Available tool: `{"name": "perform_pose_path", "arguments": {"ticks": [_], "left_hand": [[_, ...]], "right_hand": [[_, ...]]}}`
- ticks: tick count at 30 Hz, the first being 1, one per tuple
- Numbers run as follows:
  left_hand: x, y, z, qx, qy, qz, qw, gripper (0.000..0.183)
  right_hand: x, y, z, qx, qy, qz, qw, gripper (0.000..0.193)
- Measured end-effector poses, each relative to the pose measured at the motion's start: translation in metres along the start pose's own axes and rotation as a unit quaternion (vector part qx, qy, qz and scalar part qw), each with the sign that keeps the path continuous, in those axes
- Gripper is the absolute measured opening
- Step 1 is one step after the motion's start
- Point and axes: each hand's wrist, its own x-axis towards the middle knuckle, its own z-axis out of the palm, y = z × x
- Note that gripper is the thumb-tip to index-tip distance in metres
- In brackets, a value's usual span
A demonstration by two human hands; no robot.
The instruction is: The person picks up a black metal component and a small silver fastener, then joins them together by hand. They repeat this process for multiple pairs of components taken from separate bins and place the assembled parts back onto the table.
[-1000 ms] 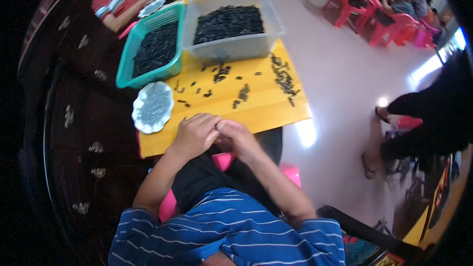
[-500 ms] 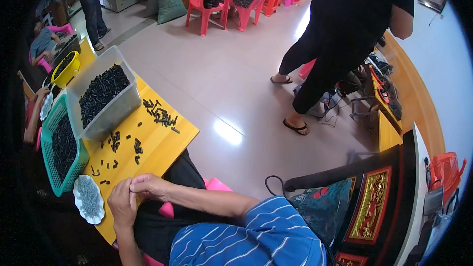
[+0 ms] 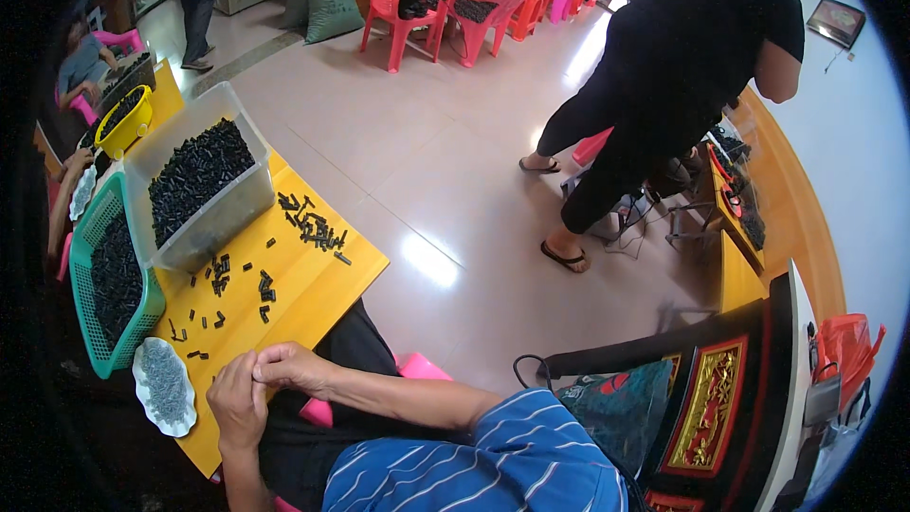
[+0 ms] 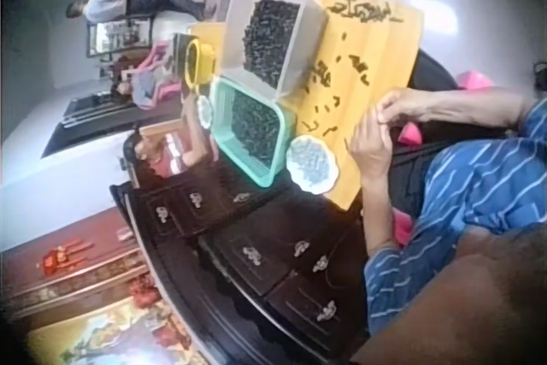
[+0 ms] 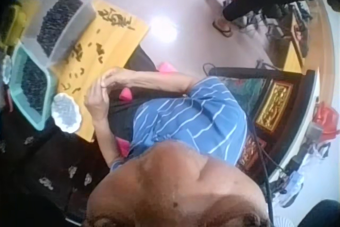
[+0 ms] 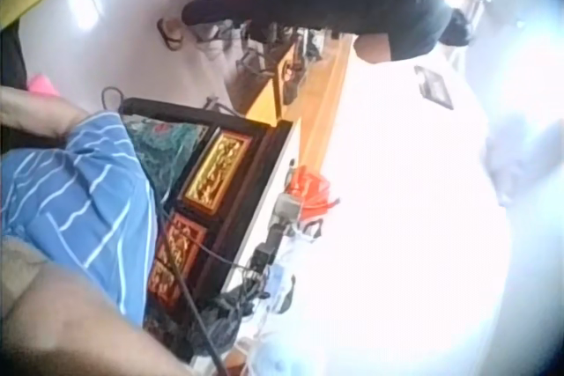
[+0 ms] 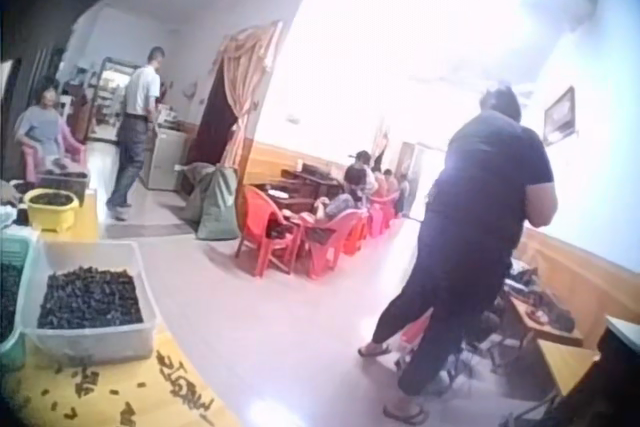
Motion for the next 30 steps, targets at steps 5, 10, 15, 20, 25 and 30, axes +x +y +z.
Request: {"name": "perform_pose_path", "arguments": {"ticks": [5, 10, 15, 20, 25, 30], "left_hand": [[0.003, 0.003, -0.005, -0.066, 0.006, -0.022, 0.998, 0.029], [0.006, -0.002, -0.02, -0.22, 0.002, -0.085, 0.972, 0.033], [0.005, -0.013, -0.02, -0.271, -0.01, -0.111, 0.956, 0.015], [0.008, -0.011, -0.028, -0.293, -0.035, -0.109, 0.949, 0.01], [0.007, -0.013, -0.028, -0.314, -0.065, -0.121, 0.94, 0.008], [0.005, -0.01, -0.025, -0.328, -0.058, -0.174, 0.927, 0.009]], "right_hand": [[-0.005, -0.015, 0.01, 0.017, -0.031, 0.021, 0.999, 0.018], [-0.008, -0.026, 0.01, 0.021, -0.05, 0.057, 0.997, 0.022], [-0.013, -0.027, 0.016, -0.031, -0.057, 0.087, 0.994, 0.027], [-0.014, -0.028, 0.018, -0.061, -0.061, 0.092, 0.992, 0.026], [-0.014, -0.025, 0.016, -0.112, -0.051, 0.069, 0.99, 0.022], [-0.013, -0.025, 0.016, -0.142, -0.036, 0.054, 0.988, 0.023]]}}
